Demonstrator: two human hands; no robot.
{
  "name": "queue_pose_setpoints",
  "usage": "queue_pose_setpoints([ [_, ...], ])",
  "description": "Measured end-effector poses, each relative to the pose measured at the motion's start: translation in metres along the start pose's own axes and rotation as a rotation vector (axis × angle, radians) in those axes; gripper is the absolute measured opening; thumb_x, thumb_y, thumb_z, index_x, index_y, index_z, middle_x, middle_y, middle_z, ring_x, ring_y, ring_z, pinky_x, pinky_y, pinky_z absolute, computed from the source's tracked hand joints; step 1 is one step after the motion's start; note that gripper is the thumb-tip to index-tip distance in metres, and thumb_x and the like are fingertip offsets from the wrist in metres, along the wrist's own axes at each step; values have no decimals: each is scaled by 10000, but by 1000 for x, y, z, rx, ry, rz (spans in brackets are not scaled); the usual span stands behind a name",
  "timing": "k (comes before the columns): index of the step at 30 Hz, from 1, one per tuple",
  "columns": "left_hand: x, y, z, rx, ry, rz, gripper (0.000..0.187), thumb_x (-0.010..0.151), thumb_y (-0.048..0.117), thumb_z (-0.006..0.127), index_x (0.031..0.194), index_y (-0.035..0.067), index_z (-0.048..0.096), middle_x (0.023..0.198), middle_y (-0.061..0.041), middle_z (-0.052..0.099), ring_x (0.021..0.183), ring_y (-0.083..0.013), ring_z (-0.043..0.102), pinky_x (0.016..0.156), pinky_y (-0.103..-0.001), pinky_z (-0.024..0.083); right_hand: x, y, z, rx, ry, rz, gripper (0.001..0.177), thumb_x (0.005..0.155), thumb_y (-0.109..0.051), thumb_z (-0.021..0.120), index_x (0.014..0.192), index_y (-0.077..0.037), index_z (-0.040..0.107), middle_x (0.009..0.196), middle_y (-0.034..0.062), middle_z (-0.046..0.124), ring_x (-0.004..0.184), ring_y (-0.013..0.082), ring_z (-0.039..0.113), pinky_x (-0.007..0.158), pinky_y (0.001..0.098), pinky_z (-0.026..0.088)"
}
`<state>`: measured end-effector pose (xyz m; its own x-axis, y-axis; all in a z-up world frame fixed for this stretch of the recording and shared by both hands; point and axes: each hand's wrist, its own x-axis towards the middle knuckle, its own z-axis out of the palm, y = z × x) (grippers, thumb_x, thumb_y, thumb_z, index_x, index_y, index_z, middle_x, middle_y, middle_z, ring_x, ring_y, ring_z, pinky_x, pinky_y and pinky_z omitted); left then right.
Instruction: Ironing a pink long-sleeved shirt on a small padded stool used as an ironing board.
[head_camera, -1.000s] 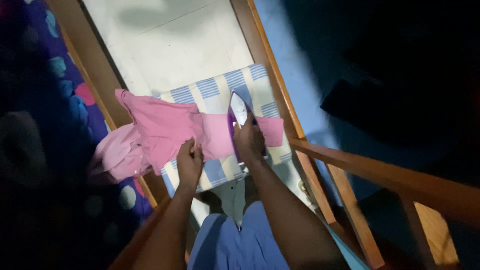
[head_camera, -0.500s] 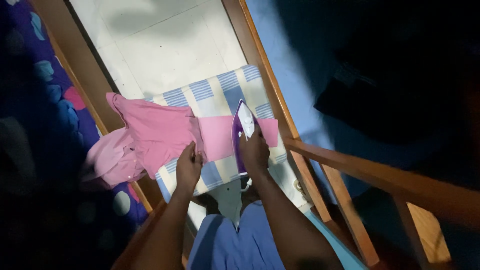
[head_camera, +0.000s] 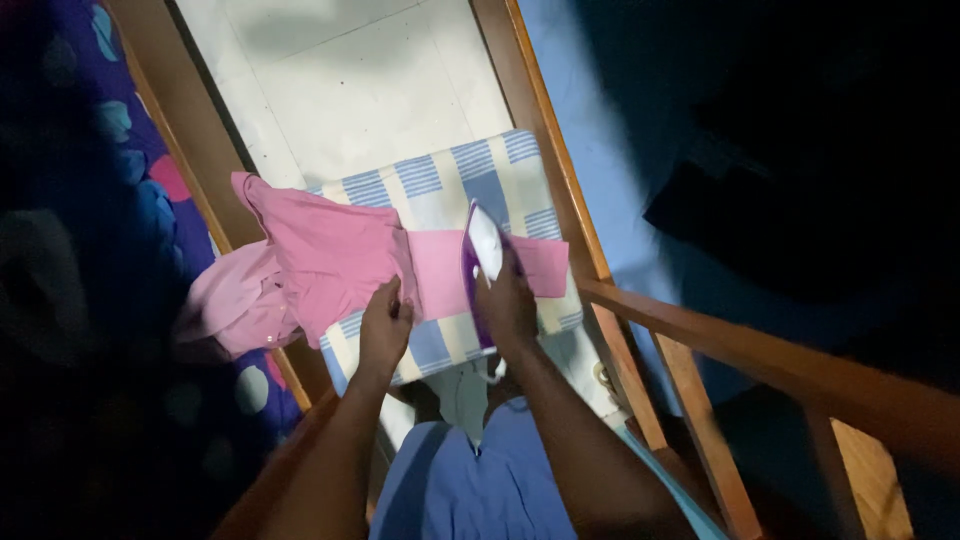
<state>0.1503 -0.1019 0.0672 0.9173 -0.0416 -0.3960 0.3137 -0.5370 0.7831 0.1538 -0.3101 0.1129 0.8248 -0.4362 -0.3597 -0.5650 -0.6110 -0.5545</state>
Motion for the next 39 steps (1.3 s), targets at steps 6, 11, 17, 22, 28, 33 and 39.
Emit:
queue_pose_setpoints([
  [6,2,-1,-4,18,-10,48,513,967,100,646,1459,4,537,1139,-186,638,949,-269,621,903,-357,521,-19,-23,-8,71,-111,117,685,979,-470,600,1525,-106,405,1215,303,679,1086,502,666,894,576,537],
  [11,8,-12,-7,-47,-4,41,520,960,72,614,1468,19,516,1287,-204,582,1076,-292,634,948,-370,525,8,-29,4,93,-154,21,708,999,-450,562,1558,-68,357,1271,317,642,1125,510,645,939,569,520],
  [17,5,-15,-14,-91,16,39,495,979,65,592,1467,36,512,1388,-192,564,1172,-301,630,999,-370,517,33,-42,26,142,-91,-181,653,994,-369,590,1511,-22,393,1332,334,607,1163,515,626,942,555,528],
  [22,-4,15,-23,-61,-51,-41,492,987,92,601,1471,72,517,1428,-159,560,1184,-275,636,1019,-352,511,27,-41,30,207,-96,-230,639,996,-325,605,1510,-15,384,1323,346,601,1177,509,622,948,550,535],
  [28,2,-7,-17,-106,-73,-12,421,1001,100,598,1420,64,567,1444,-163,561,1204,-266,628,989,-353,524,-24,-25,44,94,-117,-205,687,974,-345,620,1538,-64,345,1207,348,644,1047,533,650,833,582,547],
  [33,6,-2,-23,-92,-81,-64,382,978,19,549,1341,63,661,1334,-155,631,1125,-274,661,956,-345,534,-33,-28,48,18,-213,-64,712,988,-414,603,1560,-96,323,1032,312,702,902,517,695,735,591,556],
  [39,14,-15,-29,-121,-57,72,487,888,-125,461,1275,51,698,1407,-135,646,1227,-277,637,1025,-324,517,-13,-49,60,58,4,-263,647,972,-380,619,1509,-78,419,1225,319,660,1056,511,657,835,568,552],
])
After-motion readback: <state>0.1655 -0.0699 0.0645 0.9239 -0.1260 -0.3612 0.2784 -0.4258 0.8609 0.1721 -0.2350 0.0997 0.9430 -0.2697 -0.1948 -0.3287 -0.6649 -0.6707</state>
